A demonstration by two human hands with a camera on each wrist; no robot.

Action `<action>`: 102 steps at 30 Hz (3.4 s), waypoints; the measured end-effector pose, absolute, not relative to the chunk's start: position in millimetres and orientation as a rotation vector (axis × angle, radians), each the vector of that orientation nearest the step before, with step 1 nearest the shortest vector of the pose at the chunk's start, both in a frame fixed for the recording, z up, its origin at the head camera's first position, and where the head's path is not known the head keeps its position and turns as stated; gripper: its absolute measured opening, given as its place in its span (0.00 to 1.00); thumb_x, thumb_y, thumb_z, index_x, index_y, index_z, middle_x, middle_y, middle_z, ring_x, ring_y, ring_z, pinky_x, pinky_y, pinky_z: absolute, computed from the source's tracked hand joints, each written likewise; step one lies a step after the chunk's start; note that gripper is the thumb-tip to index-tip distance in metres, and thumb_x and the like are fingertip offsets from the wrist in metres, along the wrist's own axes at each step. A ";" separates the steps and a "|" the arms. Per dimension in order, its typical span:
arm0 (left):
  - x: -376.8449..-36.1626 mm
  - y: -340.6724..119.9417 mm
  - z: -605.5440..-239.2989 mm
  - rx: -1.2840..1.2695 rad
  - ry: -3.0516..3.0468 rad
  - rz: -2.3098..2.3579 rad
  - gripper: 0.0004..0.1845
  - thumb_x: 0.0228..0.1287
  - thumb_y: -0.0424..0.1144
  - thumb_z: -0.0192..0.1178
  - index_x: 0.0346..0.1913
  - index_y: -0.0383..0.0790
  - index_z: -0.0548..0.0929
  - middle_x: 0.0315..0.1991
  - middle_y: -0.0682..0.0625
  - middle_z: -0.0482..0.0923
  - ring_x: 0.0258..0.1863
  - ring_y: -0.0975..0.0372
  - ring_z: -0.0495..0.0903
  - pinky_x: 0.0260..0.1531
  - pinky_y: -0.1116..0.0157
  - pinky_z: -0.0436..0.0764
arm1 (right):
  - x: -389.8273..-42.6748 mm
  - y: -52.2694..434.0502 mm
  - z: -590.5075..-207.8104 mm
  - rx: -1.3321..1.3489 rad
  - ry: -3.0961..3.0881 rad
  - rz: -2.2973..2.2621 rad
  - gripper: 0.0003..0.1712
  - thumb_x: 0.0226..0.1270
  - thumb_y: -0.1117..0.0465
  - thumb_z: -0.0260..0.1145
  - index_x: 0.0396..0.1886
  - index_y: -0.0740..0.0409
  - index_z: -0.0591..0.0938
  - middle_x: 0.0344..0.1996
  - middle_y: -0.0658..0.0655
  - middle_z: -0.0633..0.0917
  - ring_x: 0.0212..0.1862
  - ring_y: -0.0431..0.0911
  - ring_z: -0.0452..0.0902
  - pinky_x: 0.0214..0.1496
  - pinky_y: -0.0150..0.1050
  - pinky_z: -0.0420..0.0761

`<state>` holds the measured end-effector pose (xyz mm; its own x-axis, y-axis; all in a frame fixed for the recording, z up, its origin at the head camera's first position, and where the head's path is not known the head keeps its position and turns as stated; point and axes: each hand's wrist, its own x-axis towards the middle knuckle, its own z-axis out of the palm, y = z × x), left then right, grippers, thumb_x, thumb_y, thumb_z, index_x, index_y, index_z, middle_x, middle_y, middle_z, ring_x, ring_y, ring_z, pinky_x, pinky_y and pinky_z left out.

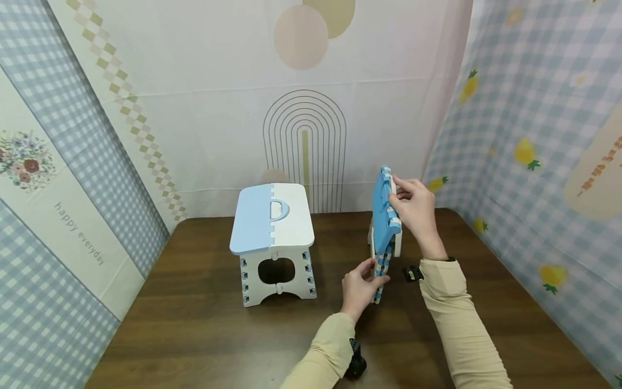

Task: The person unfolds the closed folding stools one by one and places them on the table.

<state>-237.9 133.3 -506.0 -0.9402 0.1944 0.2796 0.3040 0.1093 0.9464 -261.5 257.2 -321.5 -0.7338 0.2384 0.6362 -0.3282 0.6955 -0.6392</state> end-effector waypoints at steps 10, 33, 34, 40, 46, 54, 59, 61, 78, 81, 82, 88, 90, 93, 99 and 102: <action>-237.2 135.1 -506.0 -0.482 -2.276 -2.033 0.23 0.53 0.42 0.73 0.54 0.49 0.84 0.51 0.49 0.85 0.53 0.58 0.84 0.45 0.66 0.85 | -256.1 263.0 -325.5 0.075 -2.234 1.144 0.26 0.69 0.61 0.61 0.66 0.58 0.74 0.56 0.65 0.79 0.54 0.58 0.79 0.54 0.35 0.81; -237.8 130.0 -508.6 -0.580 -2.261 -2.082 0.23 0.56 0.37 0.70 0.57 0.48 0.82 0.56 0.48 0.83 0.57 0.57 0.82 0.48 0.65 0.83 | -199.3 294.8 -440.2 0.115 -2.749 1.611 0.33 0.74 0.53 0.57 0.70 0.68 0.63 0.67 0.72 0.68 0.69 0.66 0.64 0.65 0.60 0.70; -237.9 130.1 -508.6 -0.594 -2.249 -2.081 0.23 0.56 0.37 0.70 0.57 0.48 0.82 0.56 0.48 0.83 0.57 0.56 0.81 0.48 0.65 0.83 | -198.5 291.2 -443.4 0.127 -2.723 1.651 0.33 0.74 0.52 0.57 0.70 0.66 0.64 0.67 0.71 0.69 0.68 0.66 0.65 0.65 0.59 0.71; -236.9 129.3 -509.2 -0.609 -2.238 -2.068 0.23 0.56 0.37 0.70 0.57 0.46 0.82 0.56 0.46 0.82 0.56 0.55 0.81 0.46 0.66 0.84 | -197.0 271.9 -457.1 0.035 -2.547 1.607 0.26 0.72 0.53 0.59 0.64 0.63 0.72 0.59 0.67 0.78 0.61 0.60 0.75 0.60 0.52 0.78; -235.3 129.1 -511.8 -0.603 -2.284 -2.038 0.23 0.56 0.37 0.70 0.57 0.48 0.82 0.56 0.48 0.82 0.55 0.56 0.82 0.46 0.68 0.84 | -194.9 264.2 -469.9 0.018 -2.490 1.405 0.21 0.74 0.59 0.58 0.61 0.65 0.75 0.53 0.68 0.82 0.55 0.58 0.80 0.53 0.46 0.83; -238.6 129.3 -510.7 -0.641 -2.261 -2.021 0.22 0.57 0.39 0.69 0.56 0.51 0.82 0.55 0.48 0.83 0.53 0.56 0.83 0.45 0.70 0.84 | -195.5 262.9 -470.5 0.029 -2.474 1.238 0.24 0.73 0.65 0.57 0.64 0.73 0.71 0.56 0.75 0.79 0.56 0.65 0.78 0.54 0.56 0.80; -238.9 128.2 -510.4 -0.639 -2.277 -1.995 0.23 0.58 0.39 0.69 0.58 0.49 0.81 0.56 0.46 0.82 0.53 0.55 0.83 0.45 0.67 0.84 | -193.5 265.1 -468.5 0.013 -2.488 1.217 0.24 0.73 0.65 0.56 0.64 0.75 0.69 0.57 0.76 0.77 0.57 0.66 0.77 0.56 0.57 0.78; -238.5 127.7 -509.5 -0.631 -2.290 -1.996 0.24 0.57 0.38 0.69 0.59 0.49 0.81 0.56 0.46 0.82 0.53 0.55 0.83 0.45 0.66 0.84 | -193.2 265.8 -468.4 0.015 -2.484 1.205 0.23 0.73 0.66 0.56 0.63 0.74 0.70 0.56 0.76 0.79 0.56 0.65 0.78 0.55 0.57 0.79; -237.9 122.5 -508.3 -0.594 -2.320 -1.894 0.24 0.56 0.34 0.70 0.58 0.42 0.81 0.53 0.44 0.84 0.51 0.54 0.84 0.43 0.66 0.85 | -186.8 285.4 -475.1 0.000 -2.459 1.037 0.25 0.75 0.63 0.54 0.64 0.75 0.70 0.51 0.76 0.81 0.47 0.64 0.82 0.46 0.58 0.81; -239.3 121.7 -508.2 -0.601 -2.325 -1.870 0.23 0.57 0.37 0.70 0.57 0.44 0.81 0.54 0.45 0.84 0.52 0.55 0.84 0.43 0.67 0.85 | -187.3 287.7 -477.2 0.037 -2.388 1.006 0.25 0.75 0.58 0.55 0.62 0.74 0.73 0.45 0.75 0.83 0.41 0.60 0.83 0.40 0.53 0.81; -239.7 121.1 -507.9 -0.602 -2.329 -1.855 0.23 0.57 0.38 0.70 0.57 0.44 0.81 0.53 0.46 0.84 0.51 0.56 0.84 0.43 0.67 0.85 | -187.7 288.6 -477.6 0.047 -2.373 1.000 0.26 0.75 0.57 0.55 0.61 0.74 0.73 0.44 0.75 0.84 0.39 0.59 0.83 0.39 0.53 0.81; -242.0 116.2 -503.9 -0.582 -2.345 -1.747 0.23 0.57 0.39 0.70 0.56 0.46 0.82 0.52 0.47 0.85 0.40 0.57 0.88 0.37 0.65 0.86 | -190.8 293.6 -473.6 0.007 -2.430 0.996 0.24 0.74 0.64 0.55 0.63 0.76 0.71 0.49 0.76 0.82 0.44 0.63 0.81 0.46 0.60 0.79; -243.1 114.2 -503.3 -0.573 -2.350 -1.730 0.23 0.57 0.39 0.70 0.57 0.46 0.82 0.52 0.47 0.85 0.39 0.57 0.87 0.38 0.63 0.86 | -191.4 295.5 -472.4 -0.029 -2.464 1.002 0.24 0.74 0.65 0.55 0.64 0.76 0.69 0.51 0.77 0.81 0.46 0.63 0.81 0.48 0.60 0.78; -245.5 110.9 -503.5 -0.559 -2.361 -1.724 0.23 0.57 0.38 0.70 0.57 0.45 0.81 0.52 0.46 0.85 0.43 0.58 0.87 0.42 0.58 0.86 | -192.1 297.7 -470.5 -0.068 -2.500 1.017 0.25 0.74 0.65 0.55 0.66 0.74 0.68 0.52 0.76 0.80 0.48 0.63 0.80 0.50 0.59 0.78; -249.6 103.8 -504.4 -0.538 -2.360 -1.721 0.23 0.58 0.38 0.70 0.58 0.45 0.81 0.52 0.46 0.84 0.45 0.58 0.87 0.44 0.57 0.86 | -194.7 300.3 -470.2 -0.065 -2.520 1.028 0.26 0.75 0.63 0.54 0.67 0.72 0.67 0.51 0.75 0.81 0.45 0.60 0.80 0.45 0.52 0.78; -250.0 101.0 -503.9 -0.544 -2.355 -1.731 0.23 0.58 0.39 0.69 0.58 0.45 0.81 0.53 0.46 0.84 0.46 0.58 0.87 0.45 0.58 0.86 | -195.9 301.6 -471.2 -0.062 -2.530 1.023 0.26 0.75 0.63 0.54 0.68 0.72 0.67 0.50 0.74 0.82 0.43 0.57 0.80 0.42 0.48 0.77</action>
<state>-250.0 101.0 -503.9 -0.9195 0.1901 0.3441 0.3852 0.2602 0.8854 -195.9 301.6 -471.2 -0.9154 0.1902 0.3548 -0.1097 0.7300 -0.6746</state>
